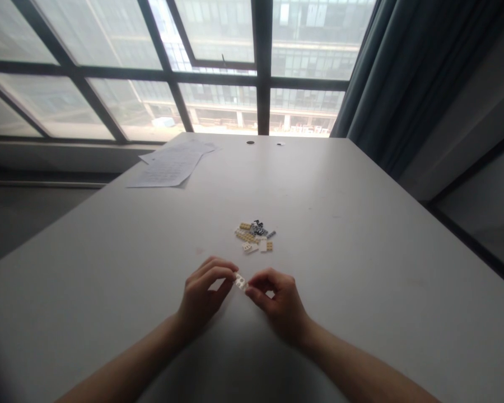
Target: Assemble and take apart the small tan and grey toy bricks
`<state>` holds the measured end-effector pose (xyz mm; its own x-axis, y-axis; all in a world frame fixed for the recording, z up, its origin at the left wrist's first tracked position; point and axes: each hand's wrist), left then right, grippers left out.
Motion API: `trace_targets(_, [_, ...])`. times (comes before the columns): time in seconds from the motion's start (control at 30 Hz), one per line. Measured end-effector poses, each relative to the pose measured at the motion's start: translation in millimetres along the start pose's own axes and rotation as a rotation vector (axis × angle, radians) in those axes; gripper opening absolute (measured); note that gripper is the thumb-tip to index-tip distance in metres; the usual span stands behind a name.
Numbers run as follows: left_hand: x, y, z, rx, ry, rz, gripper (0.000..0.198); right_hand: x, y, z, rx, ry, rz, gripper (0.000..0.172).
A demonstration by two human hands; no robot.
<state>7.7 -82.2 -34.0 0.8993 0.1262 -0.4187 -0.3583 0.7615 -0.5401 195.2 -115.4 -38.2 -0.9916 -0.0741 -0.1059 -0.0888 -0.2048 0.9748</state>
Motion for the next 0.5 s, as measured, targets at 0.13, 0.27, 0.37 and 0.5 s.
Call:
trace_targets(0.13, [0.2,0.3,0.9,0.005,-0.007,0.001,0.014,1.9,-0.3,-3.3,-0.040,0.079,-0.053,0.013])
trace_targets(0.27, [0.8,1.8,-0.8,0.018,0.014,0.002,0.014,4.8,0.6,-5.8,-0.065,0.119,-0.095,0.012])
trace_targets(0.37, [1.8,3.1,-1.7,0.014,0.030,0.016,0.013,5.4,1.6,-6.0,-0.101,0.125,-0.099,0.011])
trace_targets(0.5, [2.4,3.5,-1.1,0.002,0.053,0.023,0.013,4.5,2.1,-5.0,-0.131,0.102,-0.115,0.009])
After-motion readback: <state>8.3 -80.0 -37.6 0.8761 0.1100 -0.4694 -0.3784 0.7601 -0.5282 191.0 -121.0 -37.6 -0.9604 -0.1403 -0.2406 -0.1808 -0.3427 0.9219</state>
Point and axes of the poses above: each hand's wrist, its own z-axis towards the middle knuckle, its own x-axis out of the palm, y = z × x, and after that the axes turned 3 degrees about -y, right-handed
